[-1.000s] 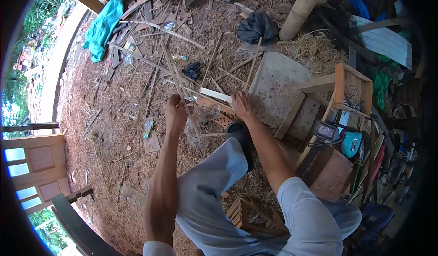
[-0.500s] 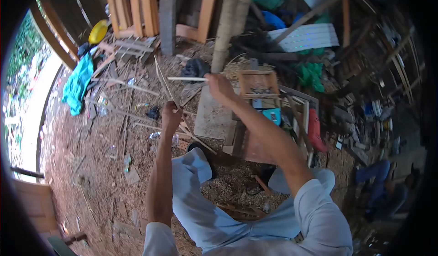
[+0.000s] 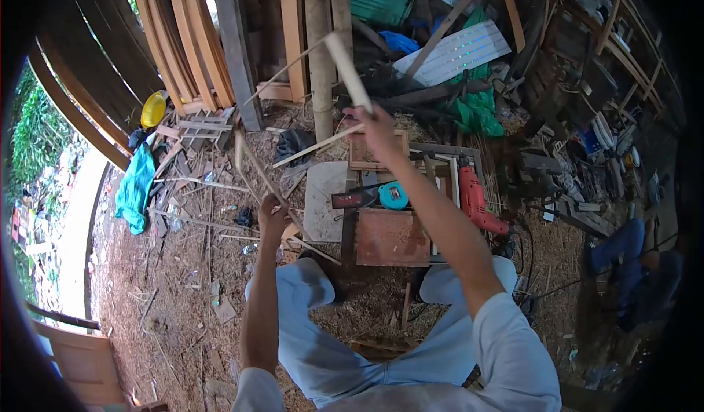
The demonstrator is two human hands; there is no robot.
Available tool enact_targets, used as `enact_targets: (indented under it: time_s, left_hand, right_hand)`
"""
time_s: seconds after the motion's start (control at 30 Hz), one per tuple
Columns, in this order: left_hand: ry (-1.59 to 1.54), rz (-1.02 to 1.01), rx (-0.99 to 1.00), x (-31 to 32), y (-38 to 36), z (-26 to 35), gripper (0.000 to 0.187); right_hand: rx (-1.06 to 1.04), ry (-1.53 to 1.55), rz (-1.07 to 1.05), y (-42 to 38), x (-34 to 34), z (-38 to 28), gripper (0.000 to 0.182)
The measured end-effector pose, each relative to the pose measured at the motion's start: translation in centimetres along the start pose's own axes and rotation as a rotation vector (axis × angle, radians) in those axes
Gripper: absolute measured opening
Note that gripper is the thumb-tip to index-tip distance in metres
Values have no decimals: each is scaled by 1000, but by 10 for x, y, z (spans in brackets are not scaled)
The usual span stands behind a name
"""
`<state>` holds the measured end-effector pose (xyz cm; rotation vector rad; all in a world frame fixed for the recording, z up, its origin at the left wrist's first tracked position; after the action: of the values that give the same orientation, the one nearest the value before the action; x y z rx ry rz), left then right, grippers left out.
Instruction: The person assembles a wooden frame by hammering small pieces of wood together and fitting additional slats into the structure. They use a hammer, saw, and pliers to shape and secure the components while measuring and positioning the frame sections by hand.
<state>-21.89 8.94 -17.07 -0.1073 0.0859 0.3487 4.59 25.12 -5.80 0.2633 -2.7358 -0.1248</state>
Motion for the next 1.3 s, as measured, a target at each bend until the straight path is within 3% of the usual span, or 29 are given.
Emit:
enact_targets:
  time_s: [0.2,0.27,0.3,0.5,0.73,0.93,1.07,1.17,1.27,1.3]
  left_hand:
    - [129,-102,-200,3,38,-30,26]
    - [55,-237,-196,1,54,-38,30]
    - [-50,-219,-213,13,31,2,29]
    - [-285,-187,-122,4,19,30,33]
    - [-250,-218,4,-15,33,15,41]
    - [75,-248,-78,22,36,-25,37]
    - [76,-362,-120,54,23,-51,30]
    - [295,-408,-189,63,23,-91,27]
    - [460,-491,-151,76,14,-98,27]
    - [385,-491,-140,79,11,-100,25]
  right_hand:
    - [76,-96,40,-89,-100,-47,31]
    - [120,-32,87,-119,-129,-44,31]
    - [121,-31,78,-126,-132,-47,31]
    - [6,-81,30,-132,-116,-68,31]
    - [-73,-42,-2,-132,-114,-80,38]
    - [-7,80,200,-131,-150,-58,33]
    - [21,139,183,-129,-127,-23,43]
    - [17,85,176,-126,-121,-14,44]
    - [-10,82,175,-124,-128,-15,45]
    - [0,72,212,-126,-132,-17,46]
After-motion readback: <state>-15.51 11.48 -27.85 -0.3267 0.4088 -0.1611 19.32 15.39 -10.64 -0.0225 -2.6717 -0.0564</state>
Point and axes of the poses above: each hand's wrist, its own y-axis towards the middle knuckle, its own x-axis out of the palm, z = x × y, the point moved 7 cm from there along y, towards the middle knuckle, and after that the axes turned 2 degrees about -z, right-handed, at the moved point
